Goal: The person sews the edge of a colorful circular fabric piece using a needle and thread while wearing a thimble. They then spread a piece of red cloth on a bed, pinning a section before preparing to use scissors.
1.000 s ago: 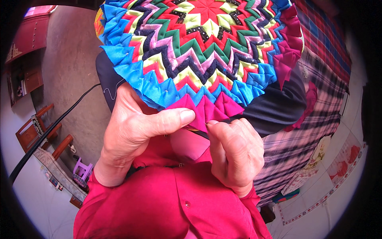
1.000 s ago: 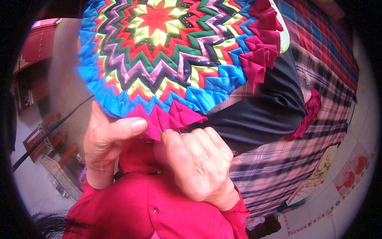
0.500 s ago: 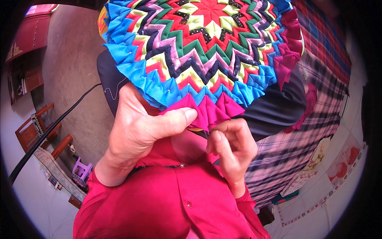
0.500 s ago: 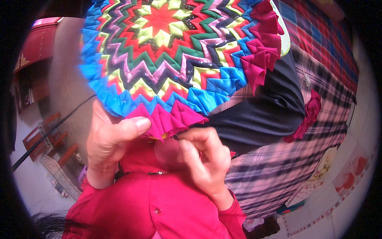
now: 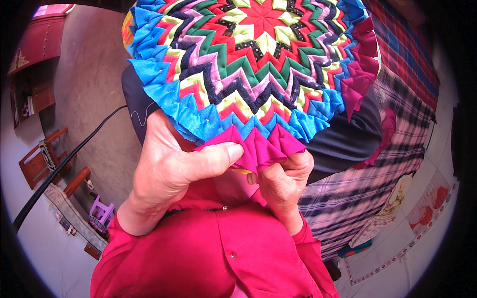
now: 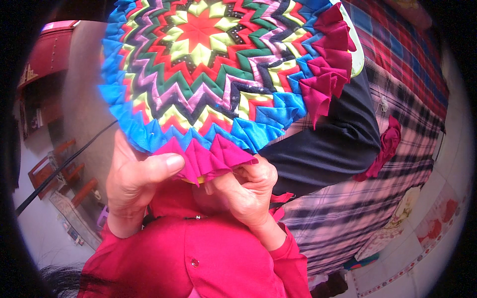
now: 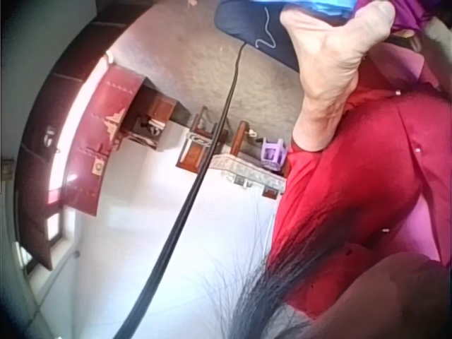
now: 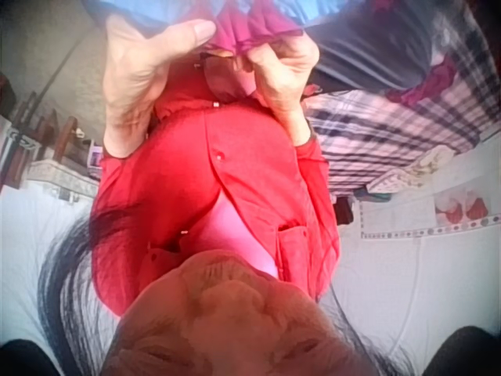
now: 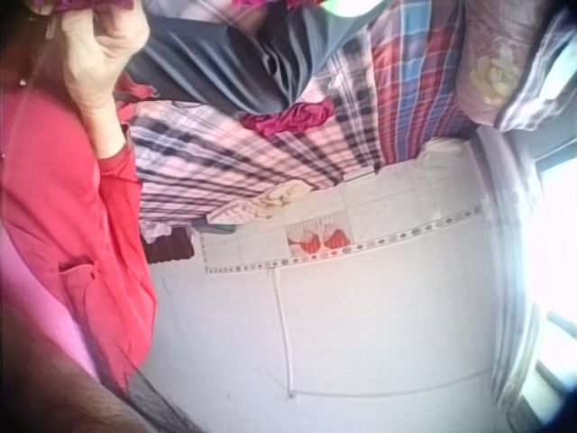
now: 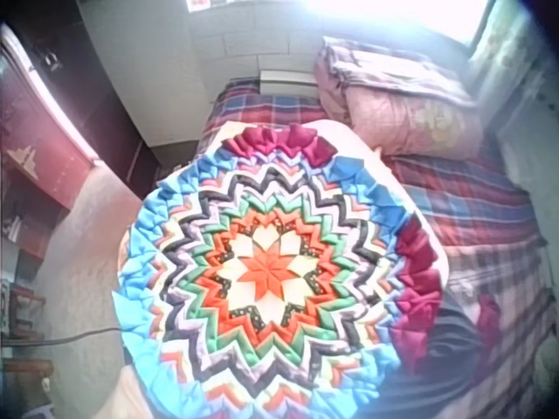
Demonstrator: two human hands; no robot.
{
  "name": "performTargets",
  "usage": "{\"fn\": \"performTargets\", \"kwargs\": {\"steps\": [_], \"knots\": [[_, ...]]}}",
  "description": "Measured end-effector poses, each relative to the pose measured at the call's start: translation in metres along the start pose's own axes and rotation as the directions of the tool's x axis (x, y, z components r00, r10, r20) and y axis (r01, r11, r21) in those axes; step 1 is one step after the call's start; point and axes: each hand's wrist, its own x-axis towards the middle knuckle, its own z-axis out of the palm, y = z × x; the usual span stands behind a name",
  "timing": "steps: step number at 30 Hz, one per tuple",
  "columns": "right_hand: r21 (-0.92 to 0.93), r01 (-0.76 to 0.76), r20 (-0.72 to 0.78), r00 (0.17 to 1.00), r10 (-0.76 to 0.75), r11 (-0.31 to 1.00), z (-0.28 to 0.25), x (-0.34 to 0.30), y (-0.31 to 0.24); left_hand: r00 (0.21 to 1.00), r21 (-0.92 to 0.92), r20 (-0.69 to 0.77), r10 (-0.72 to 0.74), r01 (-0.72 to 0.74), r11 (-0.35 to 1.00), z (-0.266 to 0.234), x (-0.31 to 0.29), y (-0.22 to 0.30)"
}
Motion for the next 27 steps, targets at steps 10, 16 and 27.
{"fn": "performTargets", "kwargs": {"steps": [10,16,27], "knots": [[-0.329,0.347,0.257,0.928,-0.271,0.878,-0.028,0.011,0.012,1.000,-0.040,0.013,-0.007,0.008,0.999,0.001,-0.001,0.003],[-0.365,0.352,0.239,0.930,-0.279,0.862,-0.032,0.009,0.015,1.000,-0.038,0.014,-0.002,0.003,0.999,-0.001,-0.002,0.002],[-0.346,0.363,0.294,0.918,-0.267,0.865,-0.042,0.006,0.031,0.998,-0.073,0.000,-0.057,0.057,0.996,-0.001,-0.003,0.006]]}}
